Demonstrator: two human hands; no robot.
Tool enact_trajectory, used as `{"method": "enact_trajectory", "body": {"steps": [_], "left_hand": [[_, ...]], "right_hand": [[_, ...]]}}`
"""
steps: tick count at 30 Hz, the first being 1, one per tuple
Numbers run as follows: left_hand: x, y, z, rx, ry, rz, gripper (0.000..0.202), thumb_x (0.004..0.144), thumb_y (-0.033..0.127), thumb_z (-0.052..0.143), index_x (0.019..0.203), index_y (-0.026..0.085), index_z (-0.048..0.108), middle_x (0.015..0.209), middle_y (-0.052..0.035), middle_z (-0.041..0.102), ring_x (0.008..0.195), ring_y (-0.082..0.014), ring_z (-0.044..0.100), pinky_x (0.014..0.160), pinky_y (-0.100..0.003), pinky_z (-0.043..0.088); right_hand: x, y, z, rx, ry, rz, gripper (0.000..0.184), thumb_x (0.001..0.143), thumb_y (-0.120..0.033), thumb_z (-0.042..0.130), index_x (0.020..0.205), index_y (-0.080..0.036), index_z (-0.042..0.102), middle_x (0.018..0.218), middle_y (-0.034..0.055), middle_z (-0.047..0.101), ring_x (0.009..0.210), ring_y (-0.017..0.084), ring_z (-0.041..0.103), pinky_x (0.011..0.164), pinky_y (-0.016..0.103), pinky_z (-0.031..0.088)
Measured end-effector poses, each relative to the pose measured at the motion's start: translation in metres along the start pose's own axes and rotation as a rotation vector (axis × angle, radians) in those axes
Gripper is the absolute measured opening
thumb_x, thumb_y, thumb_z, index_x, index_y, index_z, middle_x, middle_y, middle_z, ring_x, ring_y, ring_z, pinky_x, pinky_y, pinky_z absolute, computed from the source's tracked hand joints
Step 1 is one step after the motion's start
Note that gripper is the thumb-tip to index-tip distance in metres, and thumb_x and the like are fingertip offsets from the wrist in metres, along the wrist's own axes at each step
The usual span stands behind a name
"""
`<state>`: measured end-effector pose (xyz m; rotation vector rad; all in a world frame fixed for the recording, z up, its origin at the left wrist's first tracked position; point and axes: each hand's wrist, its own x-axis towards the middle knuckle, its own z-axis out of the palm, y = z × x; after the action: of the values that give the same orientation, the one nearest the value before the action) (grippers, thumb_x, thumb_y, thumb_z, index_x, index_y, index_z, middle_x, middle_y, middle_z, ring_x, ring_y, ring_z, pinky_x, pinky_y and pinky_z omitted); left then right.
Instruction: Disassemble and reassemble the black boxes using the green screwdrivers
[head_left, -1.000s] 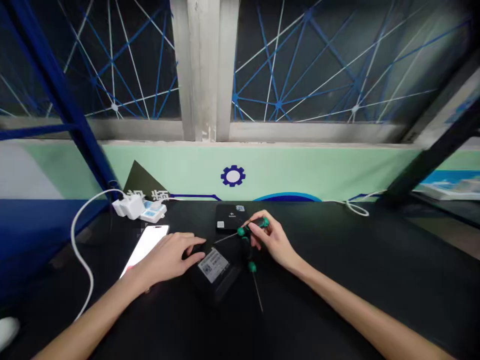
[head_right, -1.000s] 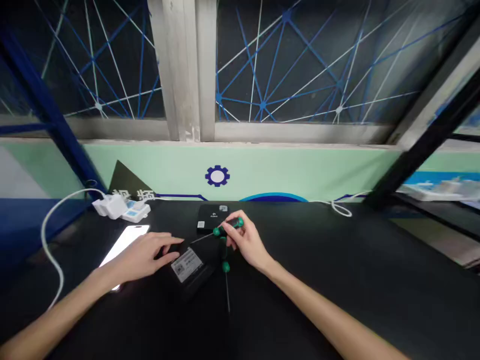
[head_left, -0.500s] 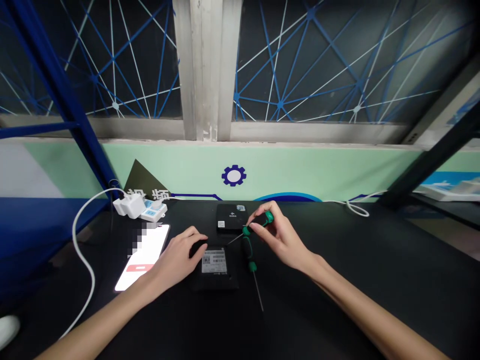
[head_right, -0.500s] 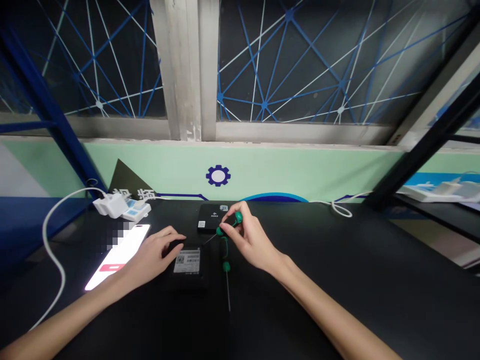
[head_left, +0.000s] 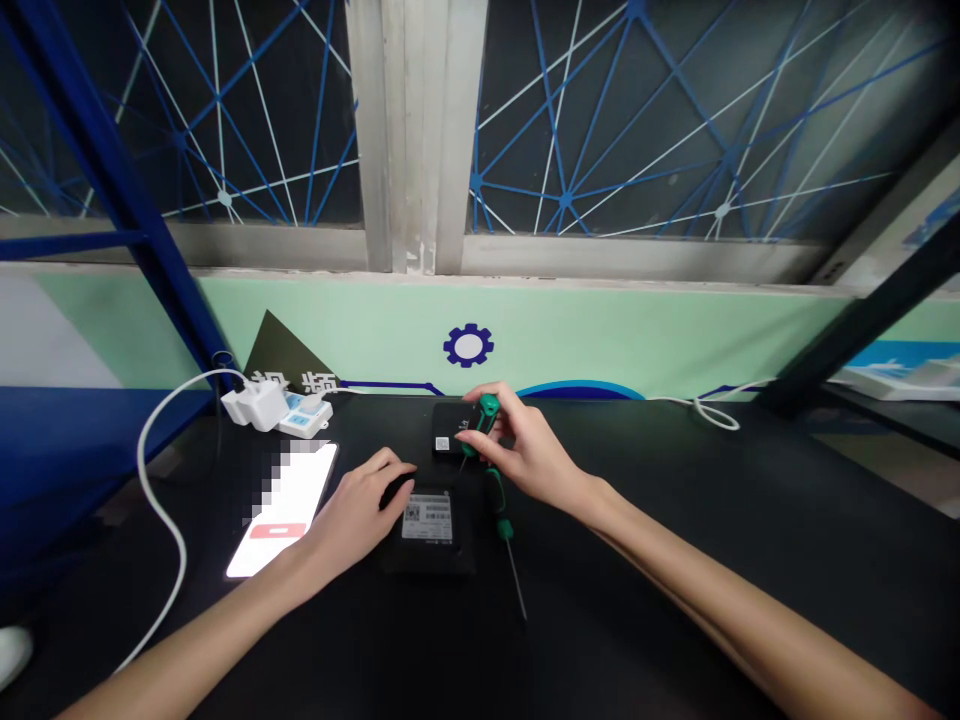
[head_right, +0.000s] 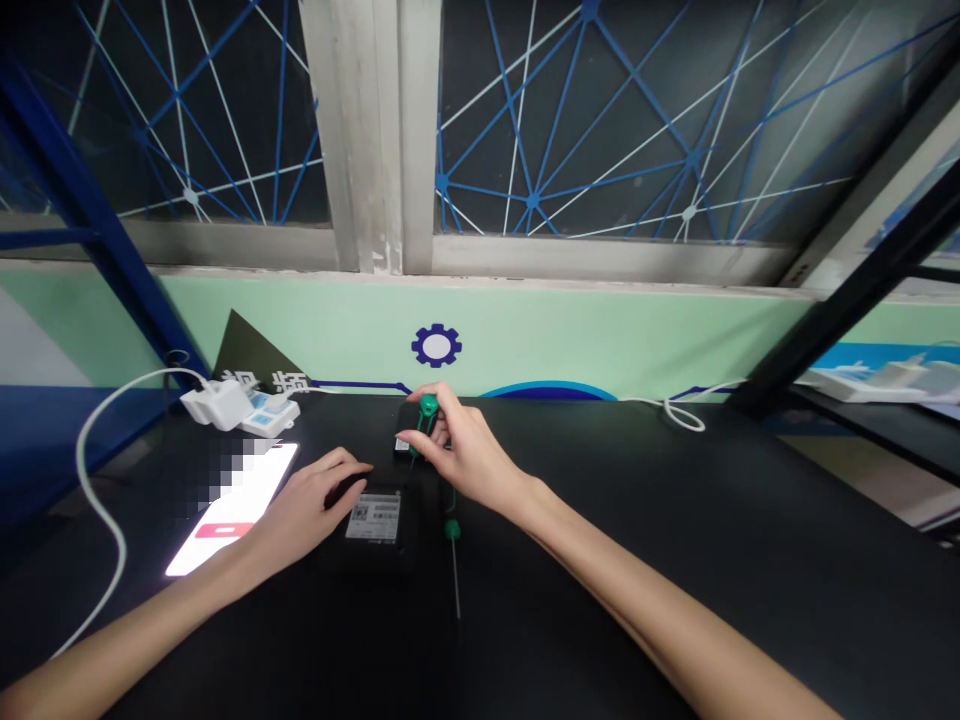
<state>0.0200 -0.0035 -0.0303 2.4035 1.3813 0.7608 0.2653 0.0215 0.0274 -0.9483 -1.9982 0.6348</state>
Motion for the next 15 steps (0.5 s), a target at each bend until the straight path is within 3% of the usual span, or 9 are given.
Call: {"method": "enact_trajectory", "body": {"steps": [2, 5, 10, 15], "left_hand": [[0.0, 0.001, 0.0, 0.003, 0.004, 0.003, 0.031, 0.101, 0.032, 0.041, 0.117, 0.024, 0.066, 0.101, -0.003, 0.063, 0.083, -0.0173, 0.067, 0.073, -0.028, 0.052], [-0.001, 0.002, 0.001, 0.015, 0.017, 0.004, 0.031, 0.102, 0.031, 0.04, 0.117, 0.024, 0.066, 0.102, -0.003, 0.063, 0.082, -0.0171, 0.067, 0.075, -0.029, 0.052], [-0.003, 0.002, 0.003, 0.02, 0.051, 0.006, 0.03, 0.101, 0.03, 0.041, 0.115, 0.023, 0.066, 0.102, -0.0034, 0.063, 0.084, -0.0177, 0.068, 0.076, -0.029, 0.053], [-0.004, 0.0, 0.006, 0.021, 0.036, -0.008, 0.029, 0.102, 0.031, 0.04, 0.114, 0.022, 0.065, 0.104, -0.0037, 0.062, 0.086, -0.0184, 0.067, 0.077, -0.03, 0.052]], "right_hand": [[-0.005, 0.008, 0.01, 0.097, 0.02, 0.015, 0.032, 0.091, -0.042, 0.066, 0.112, -0.02, 0.055, 0.059, -0.0066, 0.053, 0.05, 0.012, 0.053, 0.05, 0.023, 0.044], [-0.014, 0.016, 0.025, 0.279, 0.045, 0.052, 0.03, 0.095, -0.047, 0.058, 0.101, -0.017, 0.059, 0.076, 0.0035, 0.068, 0.058, 0.014, 0.064, 0.055, 0.026, 0.053], [-0.02, 0.018, 0.041, 0.26, 0.051, 0.031, 0.028, 0.092, -0.044, 0.064, 0.099, -0.017, 0.064, 0.072, 0.0022, 0.069, 0.055, 0.013, 0.063, 0.056, 0.024, 0.052], [-0.019, 0.02, 0.043, 0.285, 0.05, 0.053, 0.032, 0.095, -0.045, 0.06, 0.106, -0.016, 0.066, 0.075, 0.003, 0.069, 0.059, 0.012, 0.063, 0.059, 0.024, 0.054]]}}
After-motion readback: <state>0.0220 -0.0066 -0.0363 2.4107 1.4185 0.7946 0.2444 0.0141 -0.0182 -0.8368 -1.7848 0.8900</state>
